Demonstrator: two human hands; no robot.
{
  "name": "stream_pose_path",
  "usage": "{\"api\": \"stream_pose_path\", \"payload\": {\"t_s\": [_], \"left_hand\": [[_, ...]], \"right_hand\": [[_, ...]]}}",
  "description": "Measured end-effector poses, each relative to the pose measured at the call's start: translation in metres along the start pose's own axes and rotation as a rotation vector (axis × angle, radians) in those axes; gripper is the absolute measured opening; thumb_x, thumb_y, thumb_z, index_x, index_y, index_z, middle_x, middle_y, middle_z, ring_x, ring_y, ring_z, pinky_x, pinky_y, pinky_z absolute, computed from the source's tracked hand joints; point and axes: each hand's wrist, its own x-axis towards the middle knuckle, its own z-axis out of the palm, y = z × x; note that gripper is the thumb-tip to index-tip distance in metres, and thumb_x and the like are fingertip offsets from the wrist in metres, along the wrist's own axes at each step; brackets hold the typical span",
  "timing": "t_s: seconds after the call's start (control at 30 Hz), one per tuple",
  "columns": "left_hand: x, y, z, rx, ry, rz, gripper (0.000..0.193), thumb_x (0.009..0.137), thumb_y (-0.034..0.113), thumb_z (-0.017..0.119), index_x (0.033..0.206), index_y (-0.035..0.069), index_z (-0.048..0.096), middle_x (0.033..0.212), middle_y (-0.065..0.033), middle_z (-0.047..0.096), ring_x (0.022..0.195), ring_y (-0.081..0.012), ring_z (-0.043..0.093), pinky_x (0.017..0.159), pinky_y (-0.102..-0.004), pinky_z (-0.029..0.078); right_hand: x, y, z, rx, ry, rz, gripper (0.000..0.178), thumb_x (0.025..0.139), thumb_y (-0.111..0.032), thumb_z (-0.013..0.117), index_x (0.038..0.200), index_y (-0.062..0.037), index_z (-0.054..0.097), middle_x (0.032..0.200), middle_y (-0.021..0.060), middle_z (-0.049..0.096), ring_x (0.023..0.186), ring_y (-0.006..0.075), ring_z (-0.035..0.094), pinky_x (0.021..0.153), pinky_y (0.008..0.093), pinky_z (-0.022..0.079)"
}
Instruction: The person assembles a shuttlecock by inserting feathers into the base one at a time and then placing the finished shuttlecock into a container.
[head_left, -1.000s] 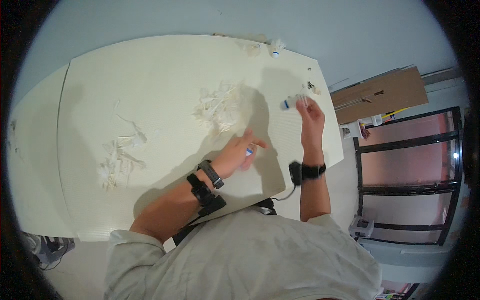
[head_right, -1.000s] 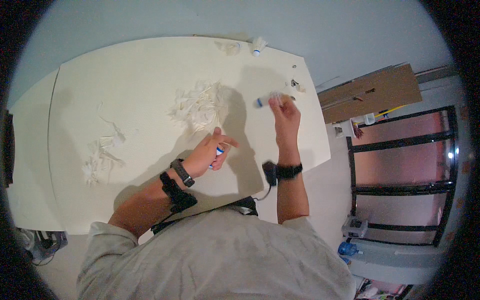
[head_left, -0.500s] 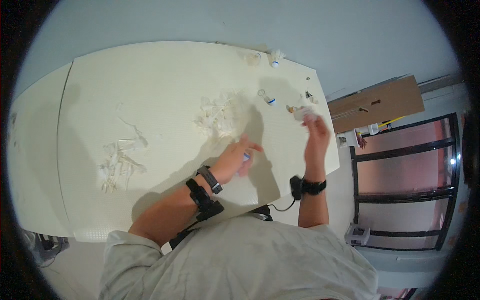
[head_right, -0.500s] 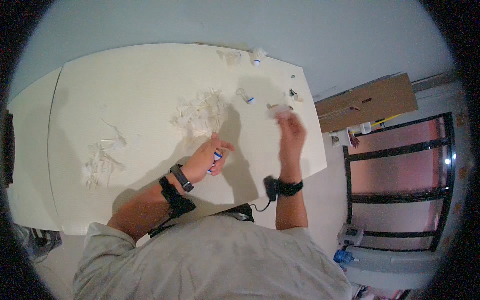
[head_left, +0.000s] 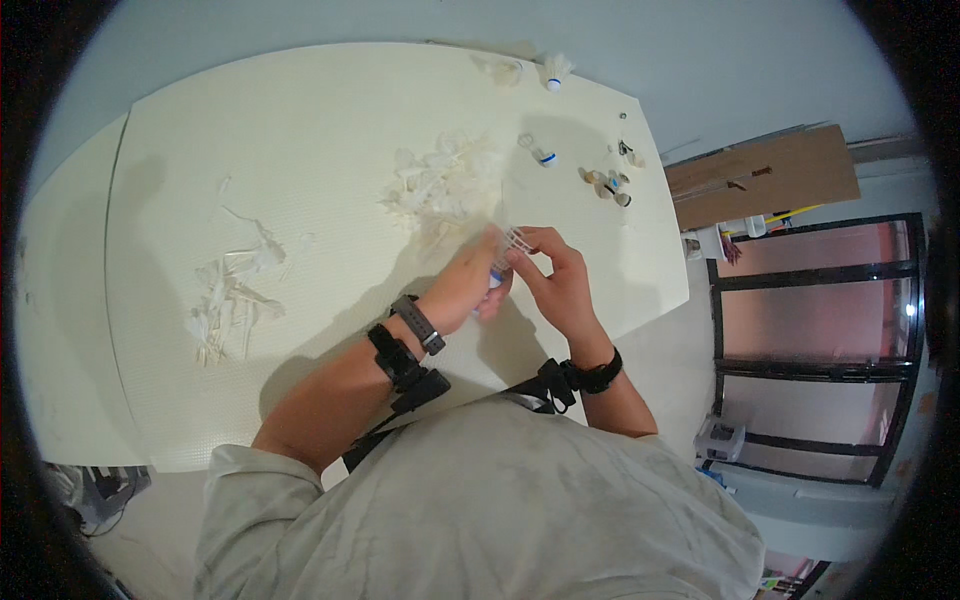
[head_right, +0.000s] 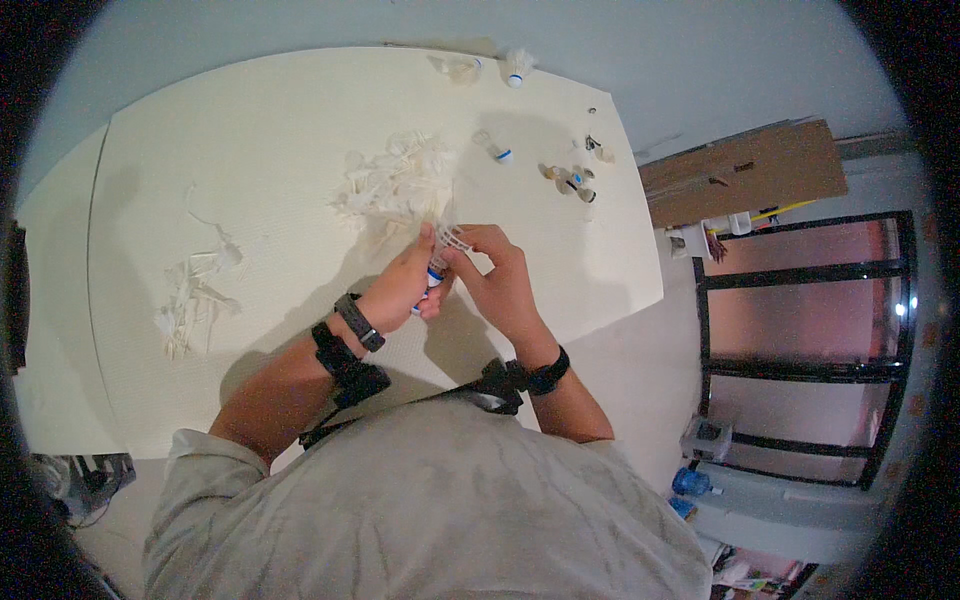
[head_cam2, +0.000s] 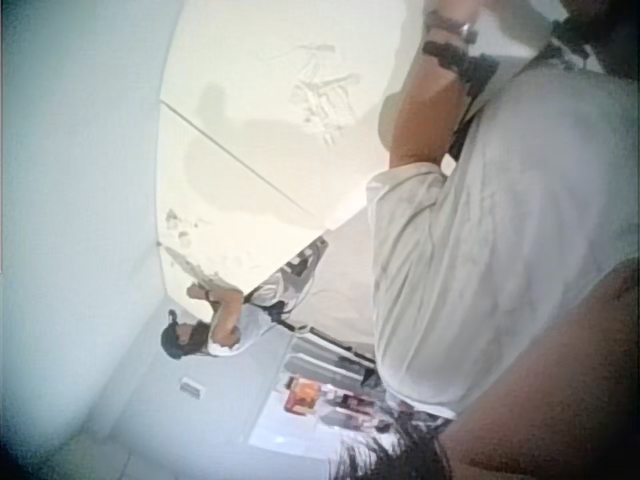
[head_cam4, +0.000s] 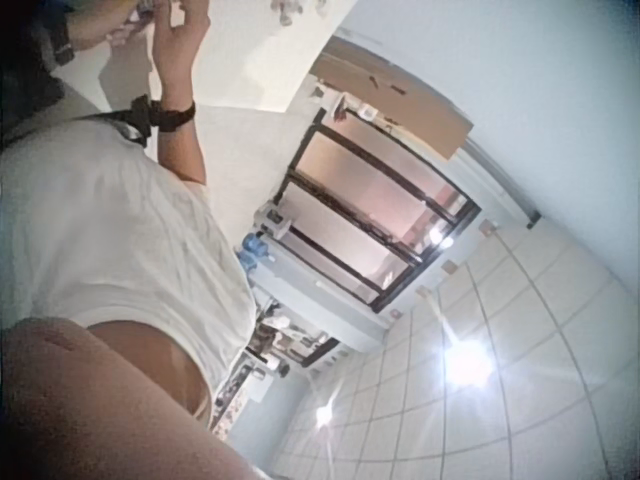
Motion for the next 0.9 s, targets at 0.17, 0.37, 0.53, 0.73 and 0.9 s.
{"api": "stream_pose_path", "payload": {"t_s": [0.17, 0.37, 0.53, 0.73, 0.9], "left_hand": [[-0.003, 0.002, 0.003, -0.038, -0.013, 0.005, 0.066, 0.105, 0.068, 0.023, 0.087, 0.01, 0.051, 0.056, -0.001, 0.044, 0.043, -0.0102, 0.04, 0.042, -0.027, 0.035], [-0.001, 0.004, 0.004, -0.086, 0.013, 0.008, 0.068, 0.105, 0.068, 0.025, 0.088, 0.009, 0.053, 0.059, -0.0006, 0.045, 0.044, -0.0109, 0.039, 0.043, -0.0277, 0.035], [0.005, -0.001, -0.003, -0.293, 0.013, -0.047, 0.067, 0.104, 0.068, 0.03, 0.092, 0.008, 0.058, 0.062, 0.0005, 0.045, 0.047, -0.0121, 0.04, 0.045, -0.0274, 0.035], [0.011, 0.005, -0.014, -0.435, 0.047, -0.175, 0.055, 0.107, 0.057, 0.04, 0.096, 0.008, 0.061, 0.07, -0.0007, 0.052, 0.056, -0.012, 0.048, 0.047, -0.0252, 0.035], [0.009, 0.001, -0.005, -0.277, 0.119, -0.123, 0.051, 0.104, 0.059, 0.045, 0.099, 0.01, 0.059, 0.071, 0.001, 0.053, 0.053, -0.009, 0.049, 0.041, -0.0226, 0.032]], "right_hand": [[-0.002, 0.004, -0.004, 0.018, -0.027, 0.036, 0.012, 0.093, -0.004, 0.071, 0.105, 0.0005, 0.071, 0.113, 0.0116, 0.071, 0.102, 0.0165, 0.063, 0.095, 0.032, 0.048], [-0.004, 0.012, -0.009, 0.137, 0.032, 0.043, 0.019, 0.094, -0.007, 0.071, 0.111, 0.0003, 0.071, 0.109, 0.009, 0.073, 0.097, 0.0152, 0.064, 0.089, 0.0304, 0.05], [-0.003, -0.005, -0.03, 0.301, 0.008, 0.21, 0.013, 0.097, -0.003, 0.064, 0.11, -0.0018, 0.069, 0.117, 0.0115, 0.071, 0.107, 0.0155, 0.063, 0.098, 0.032, 0.048], [-0.013, -0.026, -0.027, 0.063, -0.157, -0.107, 0.008, 0.092, -0.004, 0.069, 0.098, -0.0018, 0.065, 0.134, 0.015, 0.061, 0.126, 0.0279, 0.056, 0.107, 0.0407, 0.043], [-0.009, -0.032, -0.014, -0.187, -0.201, -0.213, 0.016, 0.09, -0.005, 0.072, 0.105, -0.002, 0.067, 0.13, 0.0137, 0.06, 0.122, 0.0316, 0.055, 0.104, 0.0423, 0.044]]}}
